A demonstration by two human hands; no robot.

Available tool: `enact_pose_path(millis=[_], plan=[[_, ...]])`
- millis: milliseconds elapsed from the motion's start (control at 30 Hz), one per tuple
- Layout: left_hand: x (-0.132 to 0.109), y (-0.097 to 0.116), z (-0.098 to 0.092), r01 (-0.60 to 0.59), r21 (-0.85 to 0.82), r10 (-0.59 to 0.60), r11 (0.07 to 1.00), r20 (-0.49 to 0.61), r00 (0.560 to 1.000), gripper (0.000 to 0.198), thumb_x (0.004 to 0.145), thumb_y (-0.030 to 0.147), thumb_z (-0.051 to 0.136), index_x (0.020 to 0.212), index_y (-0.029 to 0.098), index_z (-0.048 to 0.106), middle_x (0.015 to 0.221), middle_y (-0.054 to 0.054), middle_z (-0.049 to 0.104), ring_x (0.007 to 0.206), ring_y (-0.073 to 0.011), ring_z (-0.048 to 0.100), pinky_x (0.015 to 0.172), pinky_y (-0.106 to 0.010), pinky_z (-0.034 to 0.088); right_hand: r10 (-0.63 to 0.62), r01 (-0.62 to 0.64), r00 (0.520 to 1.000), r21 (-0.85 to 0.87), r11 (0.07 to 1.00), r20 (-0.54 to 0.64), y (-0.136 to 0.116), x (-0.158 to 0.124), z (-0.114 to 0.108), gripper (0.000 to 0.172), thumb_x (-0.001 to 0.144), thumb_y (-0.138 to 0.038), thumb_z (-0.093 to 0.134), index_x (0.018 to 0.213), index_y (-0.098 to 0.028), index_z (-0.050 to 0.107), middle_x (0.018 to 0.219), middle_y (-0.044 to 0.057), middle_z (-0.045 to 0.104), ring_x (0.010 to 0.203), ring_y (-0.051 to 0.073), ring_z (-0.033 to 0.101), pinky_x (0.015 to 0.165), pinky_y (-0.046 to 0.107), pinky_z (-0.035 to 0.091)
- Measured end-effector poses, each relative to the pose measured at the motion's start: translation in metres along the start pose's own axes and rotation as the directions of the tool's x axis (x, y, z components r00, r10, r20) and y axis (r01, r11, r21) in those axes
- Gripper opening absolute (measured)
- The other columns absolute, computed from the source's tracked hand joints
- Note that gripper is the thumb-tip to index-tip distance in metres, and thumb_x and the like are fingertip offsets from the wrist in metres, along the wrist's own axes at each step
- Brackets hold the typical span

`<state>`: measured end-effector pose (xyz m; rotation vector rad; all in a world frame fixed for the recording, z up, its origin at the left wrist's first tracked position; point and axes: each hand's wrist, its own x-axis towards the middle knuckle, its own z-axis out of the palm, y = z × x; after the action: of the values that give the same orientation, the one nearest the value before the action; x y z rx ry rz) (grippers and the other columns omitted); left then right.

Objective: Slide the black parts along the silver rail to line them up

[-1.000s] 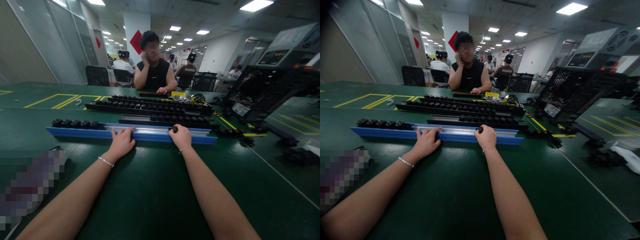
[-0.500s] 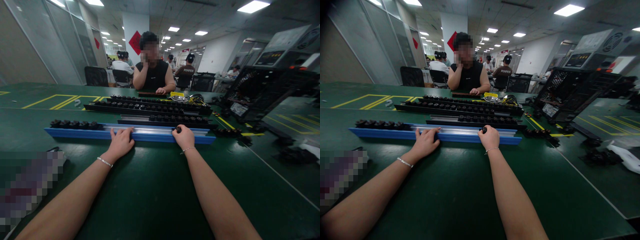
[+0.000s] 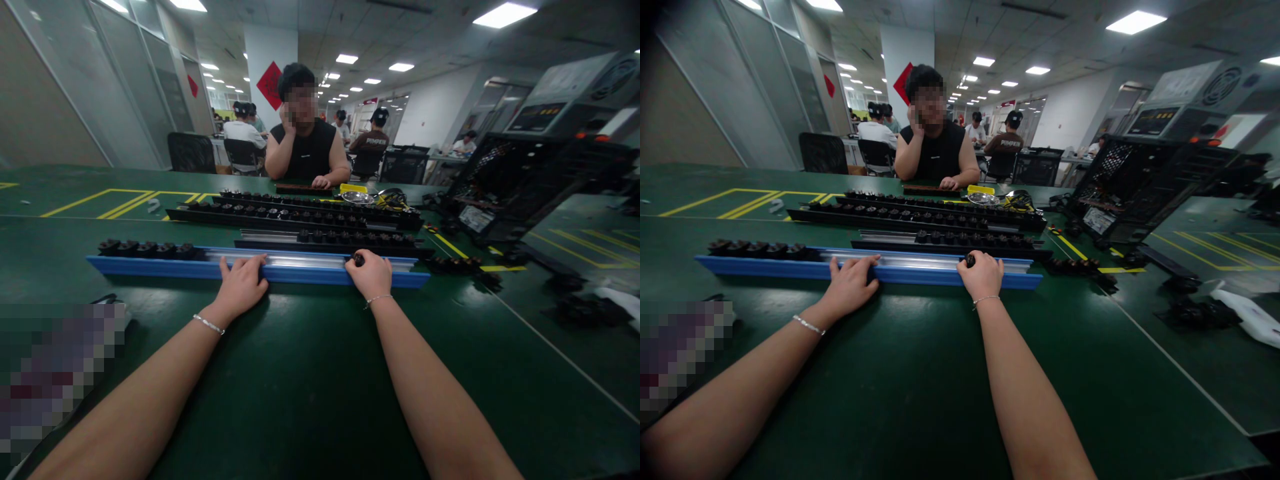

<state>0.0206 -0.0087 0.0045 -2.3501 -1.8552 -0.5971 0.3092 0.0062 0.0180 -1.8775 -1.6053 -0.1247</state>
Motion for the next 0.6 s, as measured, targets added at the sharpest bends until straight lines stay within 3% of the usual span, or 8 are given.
enact_pose_path(millis=[333, 600], plan=[[0.001, 0.001, -0.001, 0.017, -0.002, -0.016, 1.0, 0.021, 1.0, 0.044, 0.08, 0.029, 0.043, 0.123, 0.023, 0.048, 0.133, -0.01, 0.056, 0.118, -0.0325, 0.049, 0.105, -0.071, 0.009, 0.108, -0.11, 0.994, 0.072, 0.991, 0.022, 0.009, 0.003, -0.005, 0.027, 0.074, -0.031, 0.051, 0.094, -0.022, 0.067, 0.086, 0.005, 0.069, 0.081, 0.021, 0.06, 0.072, 0.03, 0.041], [0.0, 0.0, 0.0, 0.001, 0.002, -0.001, 1.0, 0.0, 1.0, 0.041, 0.08, 0.029, 0.042, 0.12, 0.022, 0.049, 0.132, -0.009, 0.056, 0.118, -0.0331, 0.049, 0.105, -0.071, 0.01, -0.01, 0.01, 1.0, -0.007, 1.0, 0.027, 0.019, 0.001, -0.016, 0.025, 0.077, -0.036, 0.053, 0.092, -0.024, 0.069, 0.092, 0.005, 0.069, 0.093, 0.022, 0.059, 0.086, 0.035, 0.038]])
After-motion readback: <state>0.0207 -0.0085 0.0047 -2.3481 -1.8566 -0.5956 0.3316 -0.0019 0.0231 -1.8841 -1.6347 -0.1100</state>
